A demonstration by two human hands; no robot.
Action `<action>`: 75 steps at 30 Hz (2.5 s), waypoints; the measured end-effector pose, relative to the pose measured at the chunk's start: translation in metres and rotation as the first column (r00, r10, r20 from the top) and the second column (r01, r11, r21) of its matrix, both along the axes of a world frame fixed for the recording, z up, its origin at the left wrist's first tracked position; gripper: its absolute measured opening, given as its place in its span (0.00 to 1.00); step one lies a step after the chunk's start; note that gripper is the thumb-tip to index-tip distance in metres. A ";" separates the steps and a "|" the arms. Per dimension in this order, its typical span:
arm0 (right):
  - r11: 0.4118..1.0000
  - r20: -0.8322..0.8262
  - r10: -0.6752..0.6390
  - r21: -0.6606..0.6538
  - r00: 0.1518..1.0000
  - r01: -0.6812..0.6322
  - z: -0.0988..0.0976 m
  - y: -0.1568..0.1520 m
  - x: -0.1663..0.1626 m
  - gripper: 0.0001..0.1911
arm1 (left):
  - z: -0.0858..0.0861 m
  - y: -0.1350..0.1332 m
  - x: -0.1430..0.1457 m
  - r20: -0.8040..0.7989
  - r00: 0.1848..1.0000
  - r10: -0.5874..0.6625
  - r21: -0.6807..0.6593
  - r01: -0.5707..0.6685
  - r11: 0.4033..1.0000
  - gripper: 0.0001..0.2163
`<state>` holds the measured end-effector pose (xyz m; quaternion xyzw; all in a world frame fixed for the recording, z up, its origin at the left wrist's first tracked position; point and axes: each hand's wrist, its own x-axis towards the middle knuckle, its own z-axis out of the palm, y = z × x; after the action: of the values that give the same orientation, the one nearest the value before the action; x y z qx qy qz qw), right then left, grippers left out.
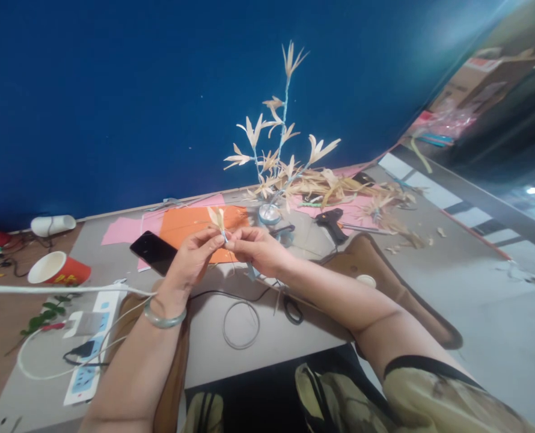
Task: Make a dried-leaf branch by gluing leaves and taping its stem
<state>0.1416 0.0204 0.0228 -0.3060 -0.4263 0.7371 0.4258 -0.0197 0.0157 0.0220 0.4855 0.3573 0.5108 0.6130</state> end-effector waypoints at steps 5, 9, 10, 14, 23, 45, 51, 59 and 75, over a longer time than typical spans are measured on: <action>0.982 0.195 -0.094 0.181 0.976 0.059 -0.008 0.005 0.004 0.16 | -0.001 0.004 -0.002 -0.184 0.974 0.131 0.193 -0.095 0.977 0.08; 0.955 0.297 -0.155 0.288 0.942 0.066 -0.009 0.007 0.006 0.15 | -0.001 0.004 -0.004 -0.311 0.931 0.190 0.267 -0.106 0.958 0.09; 0.954 0.311 -0.159 0.294 0.937 0.064 -0.010 0.007 0.006 0.15 | -0.001 0.004 -0.004 -0.324 0.925 0.198 0.269 -0.111 0.957 0.09; 0.952 0.329 -0.181 0.295 0.927 0.081 -0.011 0.007 0.005 0.14 | -0.005 0.000 0.001 -0.330 0.898 0.291 0.267 -0.207 0.941 0.08; 0.998 0.092 -0.022 0.056 0.995 0.017 -0.004 0.005 0.003 0.18 | -0.002 -0.002 0.006 -0.100 0.994 0.045 0.057 -0.039 0.998 0.08; 0.992 0.270 -0.035 0.126 0.962 0.000 0.000 0.011 0.007 0.19 | 0.002 0.006 -0.008 -0.339 0.922 0.186 0.239 -0.107 0.965 0.09; 0.989 0.321 -0.071 0.147 0.945 0.024 -0.005 0.010 0.008 0.17 | 0.005 0.005 -0.008 -0.367 0.905 0.214 0.282 -0.111 0.953 0.09; 0.943 0.321 -0.207 0.319 0.924 0.100 -0.012 0.004 0.004 0.14 | -0.004 0.002 -0.002 -0.335 0.874 0.351 0.251 -0.276 0.928 0.10; 0.992 0.133 -0.117 0.071 0.984 0.108 0.000 -0.002 -0.001 0.16 | -0.002 0.001 0.001 -0.086 0.996 0.015 0.075 -0.009 0.997 0.07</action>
<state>0.1408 0.0183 0.0226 -0.3658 -0.4600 0.6751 0.4459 -0.0188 0.0168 0.0197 0.5274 0.3674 0.5059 0.5753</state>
